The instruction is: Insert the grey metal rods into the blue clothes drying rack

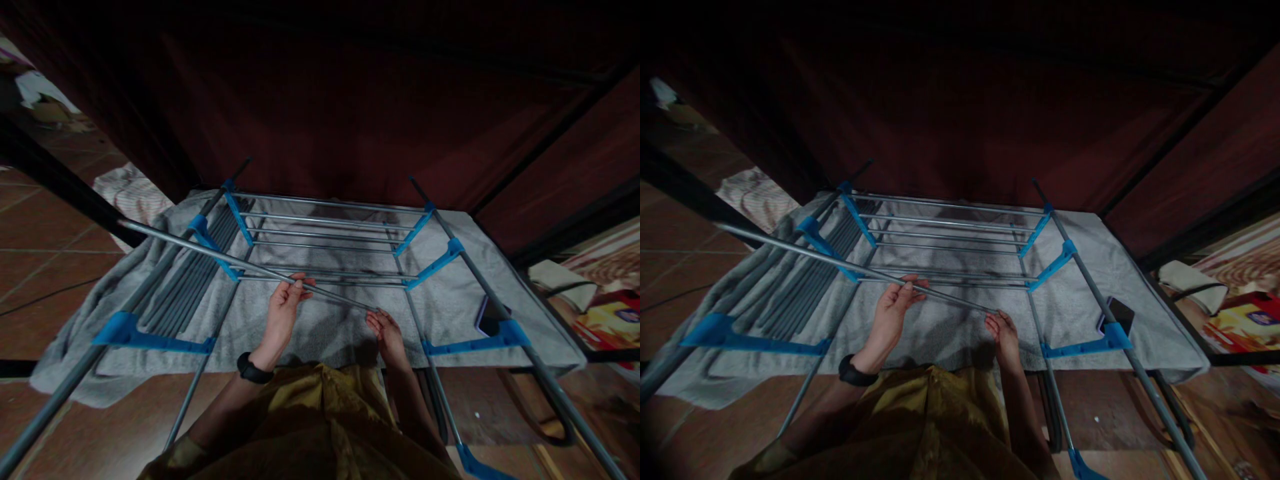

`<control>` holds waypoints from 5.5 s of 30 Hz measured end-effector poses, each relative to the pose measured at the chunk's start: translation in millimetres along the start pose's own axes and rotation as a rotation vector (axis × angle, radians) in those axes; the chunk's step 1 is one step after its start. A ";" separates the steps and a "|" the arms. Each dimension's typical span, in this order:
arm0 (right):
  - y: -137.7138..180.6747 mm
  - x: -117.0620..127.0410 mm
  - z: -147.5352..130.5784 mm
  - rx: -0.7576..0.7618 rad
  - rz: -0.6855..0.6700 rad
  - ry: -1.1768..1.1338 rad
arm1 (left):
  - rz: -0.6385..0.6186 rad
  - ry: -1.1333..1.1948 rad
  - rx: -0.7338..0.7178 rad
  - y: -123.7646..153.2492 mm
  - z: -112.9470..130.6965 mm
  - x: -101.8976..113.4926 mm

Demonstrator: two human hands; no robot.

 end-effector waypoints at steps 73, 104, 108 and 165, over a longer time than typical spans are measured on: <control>43.3 -31.5 13.0 -0.099 -0.602 0.301 | -0.148 -0.152 0.074 9.4 -19.0 4.0; 60.1 -69.2 25.1 0.052 -0.717 0.527 | -0.234 -0.249 0.145 18.7 -37.3 14.8; 63.0 -72.0 24.8 0.054 -0.706 0.504 | -0.248 -0.231 0.160 19.6 -40.6 16.2; 37.9 -71.4 -14.9 0.291 -0.353 0.399 | -0.221 -0.633 -0.053 -13.1 -37.1 70.0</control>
Point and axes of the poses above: each hand's wrist, its own y-axis away from the middle knuckle, its own x-axis out of the back of the hand, z = x × y, the point moved 1 cm from there along -y, towards the middle knuckle, and after that the axes turned 6 degrees about y, right-handed, at the moved point
